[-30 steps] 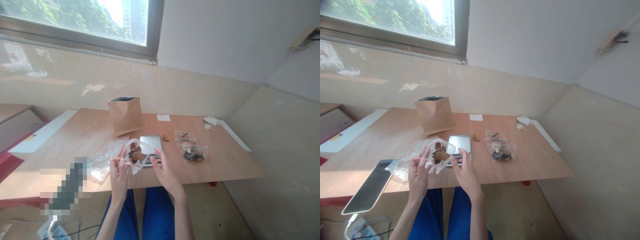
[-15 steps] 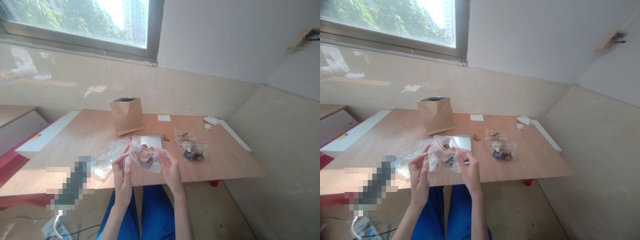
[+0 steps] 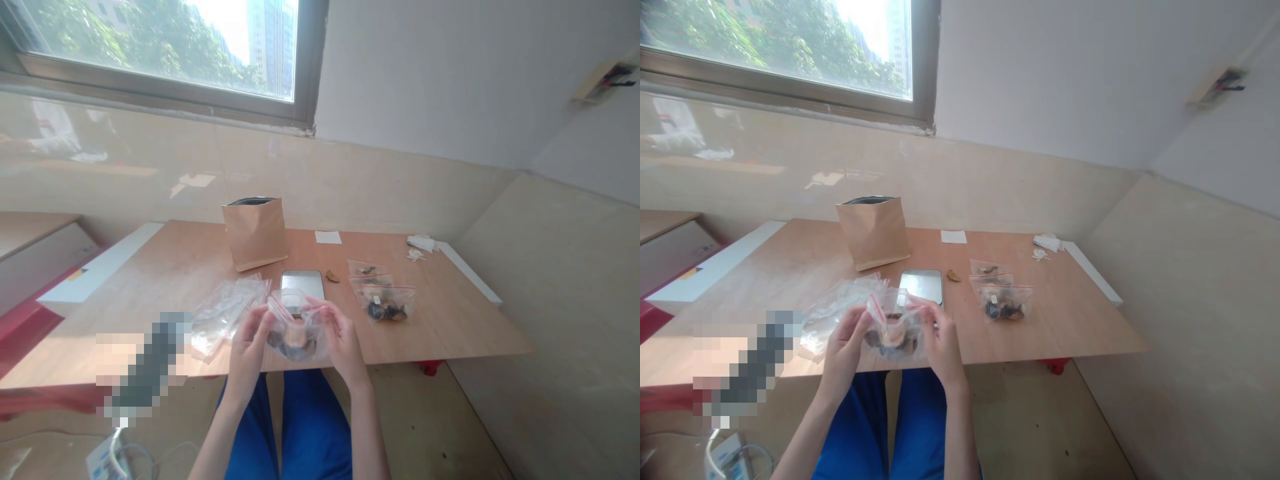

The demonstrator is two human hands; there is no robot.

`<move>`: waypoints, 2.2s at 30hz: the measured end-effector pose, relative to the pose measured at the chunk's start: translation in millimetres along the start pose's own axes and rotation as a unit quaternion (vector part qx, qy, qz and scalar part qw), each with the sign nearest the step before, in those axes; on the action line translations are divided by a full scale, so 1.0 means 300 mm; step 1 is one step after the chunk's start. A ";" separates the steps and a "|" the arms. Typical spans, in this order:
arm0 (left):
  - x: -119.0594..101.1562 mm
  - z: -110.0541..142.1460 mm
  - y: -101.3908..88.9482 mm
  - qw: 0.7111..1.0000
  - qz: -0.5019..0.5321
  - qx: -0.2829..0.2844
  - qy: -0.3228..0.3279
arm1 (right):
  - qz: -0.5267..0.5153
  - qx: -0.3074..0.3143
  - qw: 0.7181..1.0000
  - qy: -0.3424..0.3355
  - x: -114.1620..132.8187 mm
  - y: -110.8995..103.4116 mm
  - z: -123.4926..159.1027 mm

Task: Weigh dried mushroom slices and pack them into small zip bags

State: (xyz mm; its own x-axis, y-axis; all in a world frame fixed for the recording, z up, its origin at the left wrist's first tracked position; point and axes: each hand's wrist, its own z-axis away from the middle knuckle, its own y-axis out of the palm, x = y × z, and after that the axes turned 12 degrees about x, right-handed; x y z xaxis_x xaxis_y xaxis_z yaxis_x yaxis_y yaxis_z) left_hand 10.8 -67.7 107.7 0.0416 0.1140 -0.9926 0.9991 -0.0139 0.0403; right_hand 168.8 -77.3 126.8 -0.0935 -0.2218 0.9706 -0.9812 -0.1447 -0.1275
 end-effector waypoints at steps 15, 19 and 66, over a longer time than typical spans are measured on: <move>-0.033 0.000 0.016 0.999 0.036 -0.008 -0.002 | 0.010 -0.267 0.963 -0.034 -0.010 0.073 -0.026; -0.051 0.004 0.022 0.997 0.061 -0.026 -0.049 | 0.055 -0.275 0.959 -0.034 -0.028 0.068 -0.022; -0.082 0.008 -0.024 0.989 -0.031 -0.142 0.004 | 0.075 -0.241 0.966 -0.051 -0.003 -0.045 0.011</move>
State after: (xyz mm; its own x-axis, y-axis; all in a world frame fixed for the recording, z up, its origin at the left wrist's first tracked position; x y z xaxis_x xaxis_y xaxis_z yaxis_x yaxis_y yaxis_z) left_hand 2.7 -72.7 131.6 -0.0203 0.1145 -0.9932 0.9618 0.2735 0.0119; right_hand 182.7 -78.5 127.1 -0.2480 -0.3026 0.9203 -0.9247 0.3572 -0.1317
